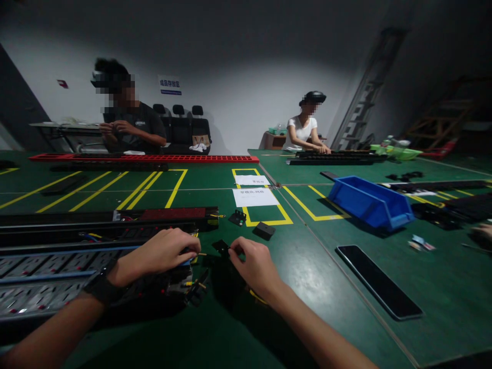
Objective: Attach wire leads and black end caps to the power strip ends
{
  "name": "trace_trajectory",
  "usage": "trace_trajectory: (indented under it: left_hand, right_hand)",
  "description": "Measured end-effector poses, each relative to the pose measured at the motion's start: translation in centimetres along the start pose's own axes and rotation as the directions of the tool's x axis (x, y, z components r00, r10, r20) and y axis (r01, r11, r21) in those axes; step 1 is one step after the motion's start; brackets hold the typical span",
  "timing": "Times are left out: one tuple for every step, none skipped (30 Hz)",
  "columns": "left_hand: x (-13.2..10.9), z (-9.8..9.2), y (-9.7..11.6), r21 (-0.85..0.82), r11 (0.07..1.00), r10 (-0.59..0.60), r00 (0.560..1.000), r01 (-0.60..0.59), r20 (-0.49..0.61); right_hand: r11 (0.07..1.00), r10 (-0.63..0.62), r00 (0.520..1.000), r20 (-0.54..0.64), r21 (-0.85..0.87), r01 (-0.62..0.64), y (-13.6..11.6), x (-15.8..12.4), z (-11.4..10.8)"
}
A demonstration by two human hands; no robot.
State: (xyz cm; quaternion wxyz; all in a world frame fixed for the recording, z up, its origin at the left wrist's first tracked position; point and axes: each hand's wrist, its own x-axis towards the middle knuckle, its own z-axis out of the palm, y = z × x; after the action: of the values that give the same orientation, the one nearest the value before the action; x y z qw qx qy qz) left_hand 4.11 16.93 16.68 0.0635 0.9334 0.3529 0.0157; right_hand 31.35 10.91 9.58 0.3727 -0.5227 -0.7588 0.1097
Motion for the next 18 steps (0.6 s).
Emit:
trace_trajectory:
  left_hand:
    - [0.0,0.0,0.0,-0.002,1.000,-0.005,1.000,0.005,-0.001]
    - [0.1,0.1,0.0,-0.007,1.000,-0.009,1.000,0.009,0.000]
    - [0.1,0.1,0.1,-0.013,1.000,-0.011,1.000,0.011,0.003]
    - [0.1,0.0,0.1,-0.020,1.000,-0.012,1.000,0.012,0.005]
    - [0.1,0.0,0.1,-0.027,1.000,-0.013,1.000,0.013,0.007]
    - [0.1,0.0,0.2,-0.034,0.999,-0.012,1.000,0.013,0.008]
    - [0.1,-0.1,0.2,-0.039,0.999,-0.012,1.000,0.012,0.008]
    - [0.1,-0.1,0.3,-0.040,0.999,-0.014,1.000,0.014,0.007]
    - [0.1,-0.1,0.4,-0.038,0.999,-0.017,1.000,0.017,0.006]
    - [0.0,-0.2,0.4,-0.033,0.999,-0.020,1.000,0.020,0.008]
    - [0.0,-0.2,0.5,-0.027,0.999,-0.022,1.000,0.023,0.009]
    - [-0.1,-0.3,0.6,-0.021,1.000,-0.023,1.000,0.023,0.007]
    - [-0.1,-0.3,0.7,-0.016,1.000,-0.023,1.000,0.023,0.005]
    - [-0.1,-0.3,0.7,-0.013,1.000,-0.023,1.000,0.023,0.002]
    - [-0.2,-0.4,0.8,-0.011,1.000,-0.023,1.000,0.023,-0.001]
    - [-0.2,-0.4,0.8,-0.010,1.000,-0.023,1.000,0.023,-0.004]
    - [-0.2,-0.3,0.8,-0.009,1.000,-0.024,1.000,0.024,-0.008]
    - [-0.2,-0.3,0.7,-0.008,1.000,-0.024,1.000,0.023,-0.012]
  right_hand:
    - [1.000,0.009,1.000,0.013,-0.017,-0.009,-0.1,0.0,0.1]
    - [0.999,0.016,0.999,0.027,-0.040,-0.015,-0.1,0.0,0.1]
    - [0.998,0.021,0.999,0.046,-0.065,-0.018,-0.2,0.0,0.2]
    - [0.996,0.022,0.997,0.067,-0.090,-0.016,-0.3,-0.1,0.3]
    - [0.994,0.025,0.996,0.089,-0.112,-0.015,-0.5,-0.1,0.4]
    - [0.991,0.028,0.993,0.111,-0.131,-0.013,-0.6,-0.1,0.5]
    - [0.989,0.029,0.991,0.129,-0.147,-0.010,-0.7,-0.2,0.6]
    - [0.987,0.027,0.989,0.145,-0.160,-0.004,-0.9,-0.2,0.8]
    - [0.986,0.023,0.987,0.157,-0.167,0.004,-1.0,-0.3,0.9]
    - [0.986,0.017,0.985,0.170,-0.165,0.012,-1.2,-0.3,1.1]
    - [0.988,0.012,0.983,0.184,-0.153,0.017,-1.3,-0.3,1.2]
    - [0.991,0.009,0.980,0.201,-0.133,0.018,-1.5,-0.2,1.2]
    - [0.994,0.012,0.975,0.222,-0.111,0.013,-1.7,-0.2,1.2]
    - [0.996,0.017,0.969,0.247,-0.088,0.005,-1.9,0.0,1.1]
    - [0.998,0.020,0.962,0.274,-0.068,-0.001,-2.1,0.1,1.0]
    - [0.999,0.017,0.953,0.303,-0.050,-0.002,-2.4,0.3,0.7]
    - [0.999,0.008,0.943,0.332,-0.033,0.004,-2.6,0.5,0.5]
    - [1.000,-0.008,0.932,0.362,-0.014,0.014,-2.8,0.7,0.2]
